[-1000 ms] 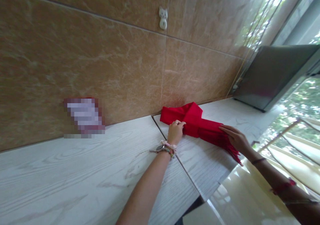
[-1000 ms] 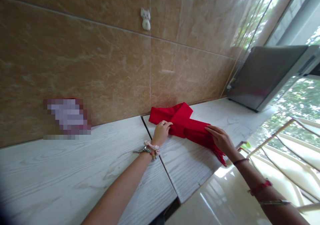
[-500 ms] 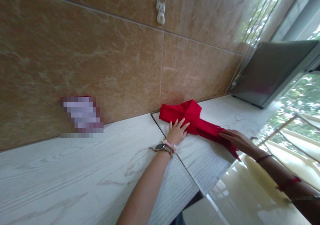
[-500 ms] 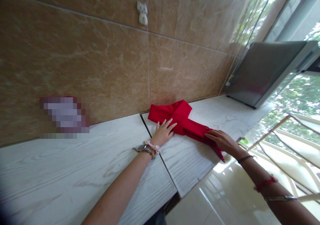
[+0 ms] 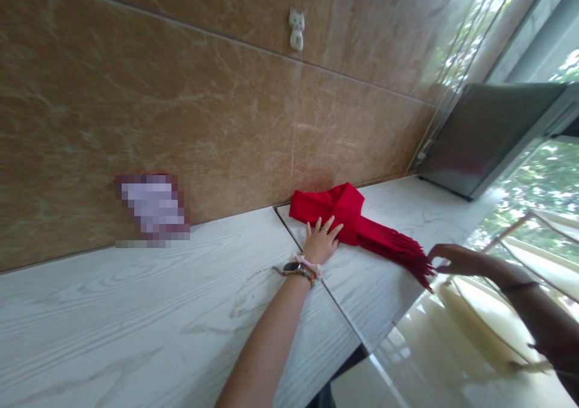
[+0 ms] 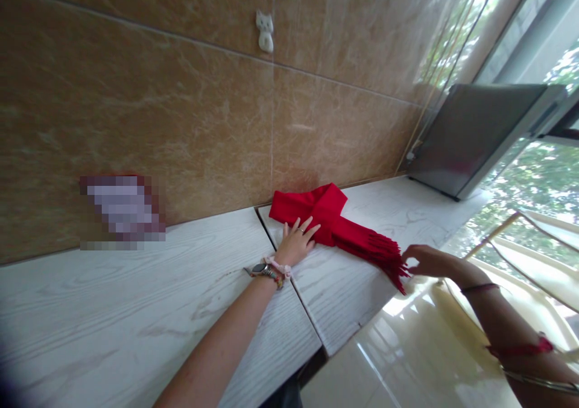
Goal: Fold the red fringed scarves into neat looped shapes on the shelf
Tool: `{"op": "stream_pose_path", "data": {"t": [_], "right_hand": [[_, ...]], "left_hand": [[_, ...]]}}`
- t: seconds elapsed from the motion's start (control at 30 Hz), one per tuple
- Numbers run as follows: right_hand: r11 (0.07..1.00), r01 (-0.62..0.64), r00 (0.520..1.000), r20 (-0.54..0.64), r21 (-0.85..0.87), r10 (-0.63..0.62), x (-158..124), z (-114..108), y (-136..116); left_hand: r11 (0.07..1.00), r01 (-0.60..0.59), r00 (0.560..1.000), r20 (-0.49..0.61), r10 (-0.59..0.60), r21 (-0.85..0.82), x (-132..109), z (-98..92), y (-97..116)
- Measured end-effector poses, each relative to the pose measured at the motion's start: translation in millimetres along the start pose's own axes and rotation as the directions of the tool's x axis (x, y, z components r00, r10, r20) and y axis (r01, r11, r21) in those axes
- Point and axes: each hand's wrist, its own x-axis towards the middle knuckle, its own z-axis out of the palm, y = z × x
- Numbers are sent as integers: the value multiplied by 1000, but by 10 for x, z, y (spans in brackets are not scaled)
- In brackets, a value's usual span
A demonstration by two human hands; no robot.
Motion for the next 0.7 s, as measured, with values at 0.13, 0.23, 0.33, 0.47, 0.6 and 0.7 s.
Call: {"op": "stream_pose_path", "data": {"t": [0.13,0.23,0.33,0.47,0.6,0.7], "right_hand": [[975,-178,982,43,-131,185,574,-102,-421],[963,-238,971,-30,-130,236,872,128,-808],[961,-256,964,43,-107,262,875,424,-997],[933,-336,916,184,-127,355,550,536,-860],[863,-470,827,247,-187,504,289,376,-595],[858,-458,856,145,-234,496,331,300,-552]], "left_hand": [[999,-43,999,-21,44,32,-9,-8,-8],[997,-58,998,-14,58,47,-17,-8,-18],[998,-43,999,-3,43,55,-18,5,-28],[998,-31,999,-9,32,61,-21,24,-36],[998,-18,1000,-16,19,60,-29,25,-33],[999,-9,1000,-8,10,51,-30,12,-24]]}}
